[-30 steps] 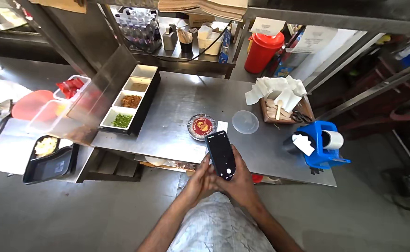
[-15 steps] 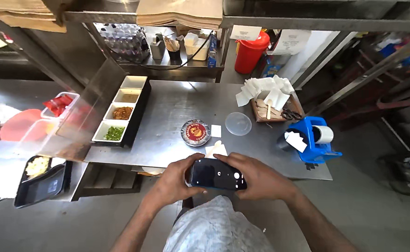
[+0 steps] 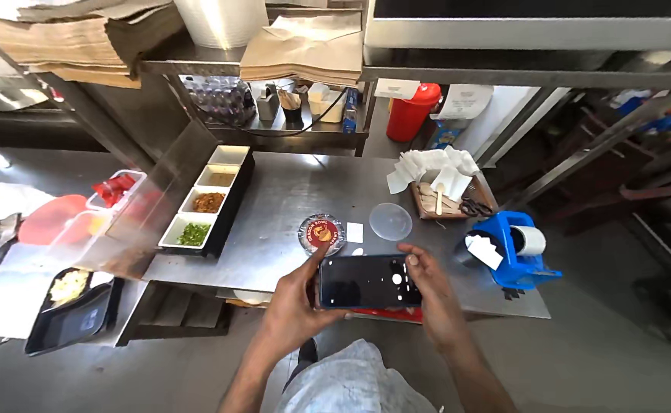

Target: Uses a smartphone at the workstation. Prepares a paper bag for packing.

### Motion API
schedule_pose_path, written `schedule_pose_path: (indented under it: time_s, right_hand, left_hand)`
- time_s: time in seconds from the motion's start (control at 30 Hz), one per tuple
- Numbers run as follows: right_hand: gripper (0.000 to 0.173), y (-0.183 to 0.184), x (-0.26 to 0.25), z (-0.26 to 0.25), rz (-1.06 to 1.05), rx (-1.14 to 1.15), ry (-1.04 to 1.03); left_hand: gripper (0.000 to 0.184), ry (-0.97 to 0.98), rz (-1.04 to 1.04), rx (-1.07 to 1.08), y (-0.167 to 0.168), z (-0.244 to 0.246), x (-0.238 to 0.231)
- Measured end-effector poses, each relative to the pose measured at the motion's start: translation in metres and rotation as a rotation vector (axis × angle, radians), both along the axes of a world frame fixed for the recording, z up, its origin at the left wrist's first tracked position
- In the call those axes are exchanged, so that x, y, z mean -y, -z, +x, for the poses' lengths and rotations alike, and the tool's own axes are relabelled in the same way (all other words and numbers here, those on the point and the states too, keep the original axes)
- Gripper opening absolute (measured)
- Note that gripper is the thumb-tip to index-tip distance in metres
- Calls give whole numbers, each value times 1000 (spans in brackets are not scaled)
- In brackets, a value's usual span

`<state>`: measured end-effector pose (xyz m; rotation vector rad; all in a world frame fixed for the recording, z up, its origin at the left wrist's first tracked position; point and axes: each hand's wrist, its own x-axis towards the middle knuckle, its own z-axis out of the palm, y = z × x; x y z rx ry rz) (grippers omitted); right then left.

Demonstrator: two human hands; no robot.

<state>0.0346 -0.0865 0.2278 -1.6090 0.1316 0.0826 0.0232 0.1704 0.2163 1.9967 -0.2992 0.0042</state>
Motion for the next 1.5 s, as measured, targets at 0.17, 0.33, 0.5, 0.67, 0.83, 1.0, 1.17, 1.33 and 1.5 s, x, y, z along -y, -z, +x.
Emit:
schedule_pose_path:
  time_s: [0.17,0.33,0.5,0.67,0.83,1.0,1.17,1.33,1.5]
  right_hand:
    - [49,34,2,-25,17,-172,-23]
    - [50,48,5,-39,68,-285,-79]
    - [50,42,5,-34,85,-263,-52]
    - [39,36,7,-27,85,-203,-44]
    - [36,40,5,-30,101,-200,-58]
    - [36,44,3,-31,99,-225,-62]
    - [36,46,4,-31,92,-222,-60]
    - [38,49,9,-31,60,-206,-52]
    - [38,47,14,-34,21,-192,-35]
  left_hand:
    - [102,57,-60,-153,41,-29,0]
    - [91,61,18,-166,54,-42,-6]
    - [90,30,35,-166,46,-38,-7]
    - [89,-8,34,-167,40,-35,-10]
    - [93,-46,-10,-174,46,-44,-10]
    - [96,4,-29,-239,50,-46,-17]
    - [98,19,-43,-250,53,-46,-18]
    - [99,3,-68,-256,54,-43,-14]
    - [97,-16,-84,-268,57,-45,-12]
